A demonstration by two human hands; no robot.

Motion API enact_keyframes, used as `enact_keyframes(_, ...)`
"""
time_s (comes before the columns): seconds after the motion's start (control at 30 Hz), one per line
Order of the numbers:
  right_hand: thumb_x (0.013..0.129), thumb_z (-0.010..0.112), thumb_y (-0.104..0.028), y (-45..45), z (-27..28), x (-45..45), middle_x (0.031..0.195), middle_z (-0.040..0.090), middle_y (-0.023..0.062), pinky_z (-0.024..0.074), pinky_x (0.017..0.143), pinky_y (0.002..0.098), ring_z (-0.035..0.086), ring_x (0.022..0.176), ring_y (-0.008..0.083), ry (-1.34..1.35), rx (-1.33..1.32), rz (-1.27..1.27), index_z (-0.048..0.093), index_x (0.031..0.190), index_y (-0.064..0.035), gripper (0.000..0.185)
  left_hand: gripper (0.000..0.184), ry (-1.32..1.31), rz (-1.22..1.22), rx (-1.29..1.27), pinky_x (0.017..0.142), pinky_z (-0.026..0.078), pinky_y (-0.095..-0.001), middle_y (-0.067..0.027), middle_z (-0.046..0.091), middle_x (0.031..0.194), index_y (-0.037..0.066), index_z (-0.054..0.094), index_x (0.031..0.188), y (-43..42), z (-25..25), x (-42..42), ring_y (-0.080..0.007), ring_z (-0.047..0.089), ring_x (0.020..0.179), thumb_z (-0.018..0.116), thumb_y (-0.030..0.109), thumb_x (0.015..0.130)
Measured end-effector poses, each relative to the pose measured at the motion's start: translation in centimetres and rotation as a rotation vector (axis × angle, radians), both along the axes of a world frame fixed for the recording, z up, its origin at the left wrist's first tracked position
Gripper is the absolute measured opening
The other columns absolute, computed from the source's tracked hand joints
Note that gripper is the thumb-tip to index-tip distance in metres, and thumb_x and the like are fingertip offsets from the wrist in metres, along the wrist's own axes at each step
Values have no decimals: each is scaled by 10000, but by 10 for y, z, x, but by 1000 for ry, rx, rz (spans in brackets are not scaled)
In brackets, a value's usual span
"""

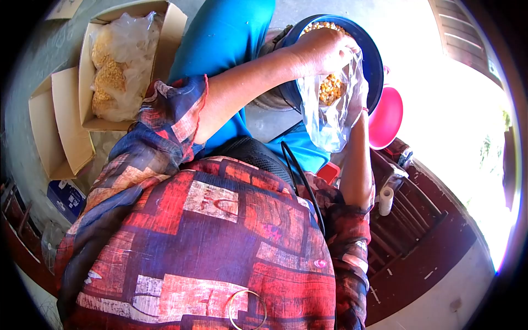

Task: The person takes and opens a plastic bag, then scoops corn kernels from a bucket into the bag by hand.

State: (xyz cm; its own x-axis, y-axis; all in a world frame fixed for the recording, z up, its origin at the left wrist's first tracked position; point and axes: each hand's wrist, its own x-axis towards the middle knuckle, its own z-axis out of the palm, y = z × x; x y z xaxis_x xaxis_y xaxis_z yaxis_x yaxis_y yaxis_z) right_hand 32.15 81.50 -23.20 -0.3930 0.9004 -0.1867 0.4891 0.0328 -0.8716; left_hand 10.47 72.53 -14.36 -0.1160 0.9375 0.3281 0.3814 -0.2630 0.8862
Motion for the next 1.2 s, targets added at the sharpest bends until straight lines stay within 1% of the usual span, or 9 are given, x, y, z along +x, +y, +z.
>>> enact_keyframes(0.23, 859, 474, -112, -6, 44, -8, 844, 616, 85, 508, 666, 249, 605, 748, 153, 434, -372, -277, 569, 937, 5, 169, 261, -33, 133, 21, 723, 492, -365, -170, 633, 833, 11, 597, 990, 3, 0, -1, -288, 618, 741, 541, 111, 755)
enact_keyframes(0.3, 880, 425, -128, 14, 33, 17, 1048, 583, 149, 497, 793, 336, 592, 918, 224, 371, -409, -138, 519, 1098, 34, 288, 232, 15, 88, 110, 696, 491, -370, -163, 635, 809, 24, 620, 942, 11, -12, -1, -288, 616, 721, 545, 127, 748)
enact_keyframes(0.37, 879, 426, -197, 20, 39, 24, 980, 610, 139, 510, 761, 341, 609, 854, 227, 816, -753, -52, 560, 989, 6, 267, 223, 25, 68, 55, 702, 490, -354, -155, 635, 824, 34, 622, 944, 7, -6, -3, -286, 617, 735, 554, 163, 776)
enact_keyframes(0.43, 885, 423, -232, 8, 59, 1, 733, 581, 35, 467, 561, 242, 554, 597, 130, 668, -599, -372, 556, 845, -65, 218, 220, 37, 51, -6, 708, 488, -338, -147, 636, 839, 44, 624, 947, 1, 0, -5, -284, 618, 749, 563, 199, 804)
enact_keyframes(0.53, 894, 453, -199, -6, 104, -24, 591, 403, -21, 258, 397, 185, 300, 450, 58, 792, -550, -312, 503, 761, -80, 186, 212, 20, 80, -57, 677, 485, -355, -163, 626, 778, 41, 632, 908, -2, 9, -7, -297, 613, 724, 570, 213, 801)
enact_keyframes(0.7, 895, 393, -123, -24, 149, -47, 637, 353, 13, 264, 442, 214, 293, 514, 99, 1059, -700, -15, 474, 817, -44, 137, 219, 129, 60, -146, 643, 475, -385, -189, 605, 717, 33, 630, 880, -3, 18, -8, -325, 600, 684, 557, 225, 805)
enact_keyframes(0.83, 848, 456, -120, -54, 149, -68, 809, 573, 114, 435, 744, 303, 549, 751, 197, 792, -434, -40, 526, 823, -1, 140, 232, 99, 55, -154, 656, 478, -384, -194, 607, 736, 27, 629, 876, -2, 16, -7, -330, 600, 702, 549, 235, 810)
enact_keyframes(0.97, 842, 474, -76, -72, 146, -69, 986, 609, 116, 372, 912, 292, 544, 985, 185, 303, -81, 173, 592, 954, 8, 182, 260, 8, 94, -133, 683, 481, -386, -198, 614, 788, 9, 622, 892, -2, 12, -7, -339, 603, 724, 543, 247, 824)
enact_keyframes(1.2, 772, 619, -155, -95, 179, -48, 1137, 553, 101, 351, 943, 346, 484, 1107, 199, -95, 25, 492, 513, 1153, -42, 412, 248, -78, 194, 11, 646, 495, -352, -134, 632, 714, 42, 639, 846, 5, 9, -10, -259, 619, 643, 537, 269, 840)
